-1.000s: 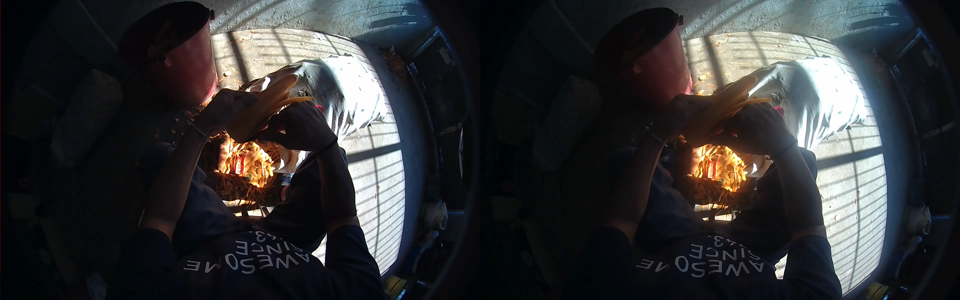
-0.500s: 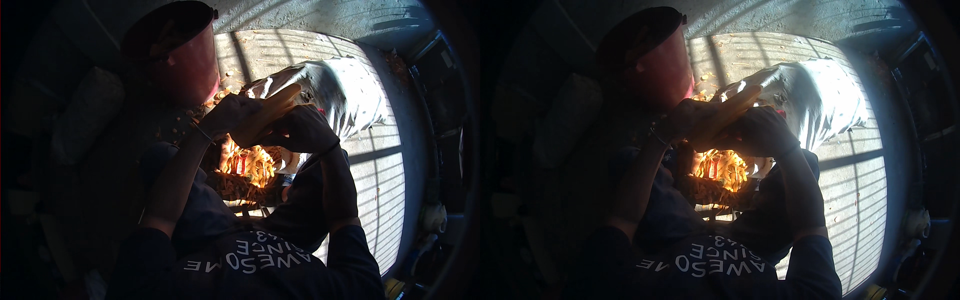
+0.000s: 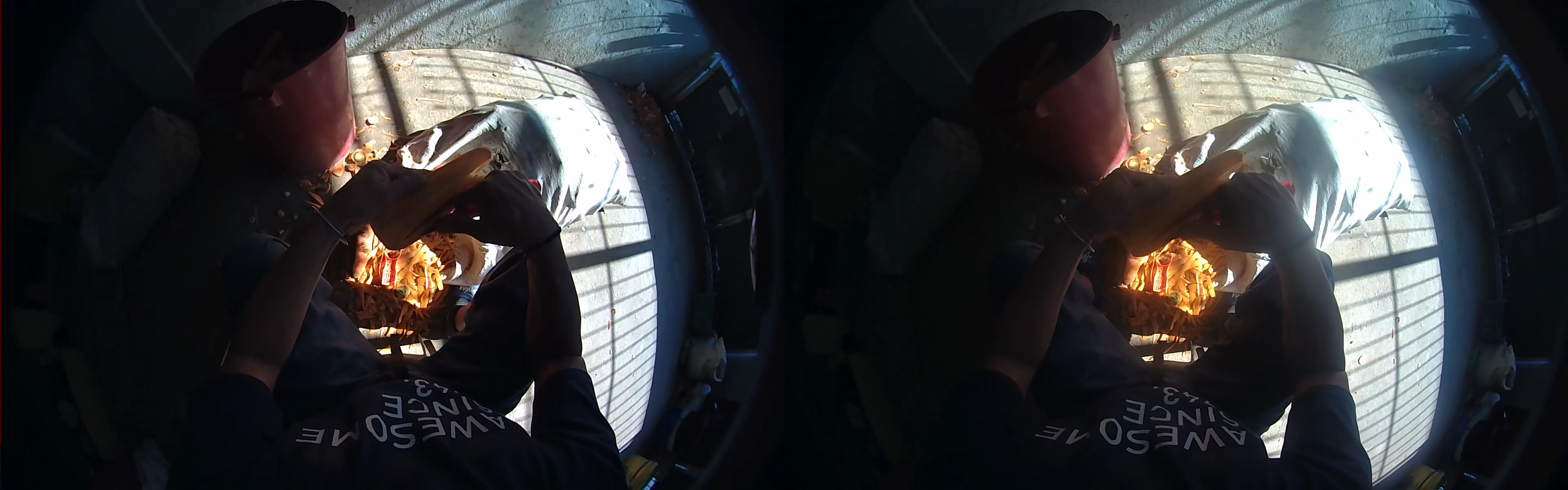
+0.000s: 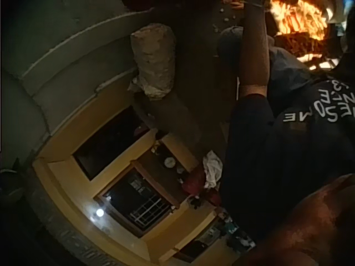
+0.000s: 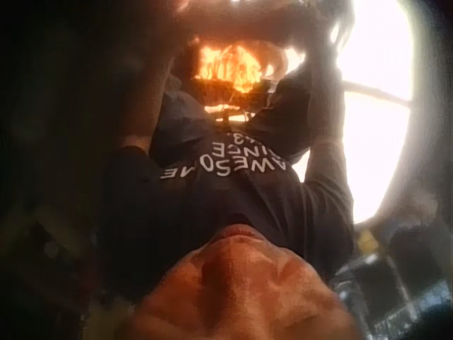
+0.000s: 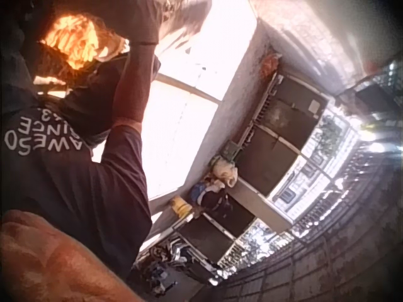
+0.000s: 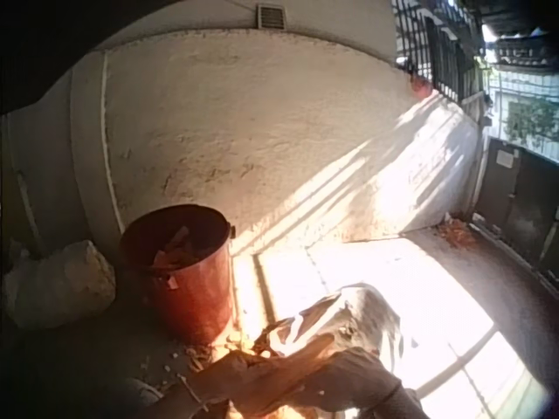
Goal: The person sits on the floor and uses a small knife to carve a piece of wood, producing wood shavings that accumulate on a white sheet beneath. The person holds the wood with the left hand and carves with the right hand, rotating the wood as needed.
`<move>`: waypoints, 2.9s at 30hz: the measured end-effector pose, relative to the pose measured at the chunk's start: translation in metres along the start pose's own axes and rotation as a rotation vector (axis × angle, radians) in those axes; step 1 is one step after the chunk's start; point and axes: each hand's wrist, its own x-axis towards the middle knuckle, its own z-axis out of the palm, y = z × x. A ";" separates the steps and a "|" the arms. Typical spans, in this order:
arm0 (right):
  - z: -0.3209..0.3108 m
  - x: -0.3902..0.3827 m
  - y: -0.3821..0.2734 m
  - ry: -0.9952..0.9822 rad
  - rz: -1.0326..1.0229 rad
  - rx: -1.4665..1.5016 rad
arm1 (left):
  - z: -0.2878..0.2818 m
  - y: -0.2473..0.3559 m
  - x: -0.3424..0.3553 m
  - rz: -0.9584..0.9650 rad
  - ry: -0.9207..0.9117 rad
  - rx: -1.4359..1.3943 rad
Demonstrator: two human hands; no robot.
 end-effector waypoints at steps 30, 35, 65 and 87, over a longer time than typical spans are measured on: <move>-0.014 0.004 0.005 -0.067 0.078 -0.021 | 0.008 0.009 -0.003 0.197 0.060 0.310; -0.026 0.002 0.012 -0.054 0.203 -0.067 | 0.008 0.018 -0.015 0.178 0.026 0.294; -0.052 -0.021 0.045 0.535 0.596 0.234 | 0.004 0.003 -0.001 0.123 0.184 -0.276; 0.016 0.016 0.043 0.368 0.160 0.812 | -0.023 0.011 0.030 0.409 0.158 0.251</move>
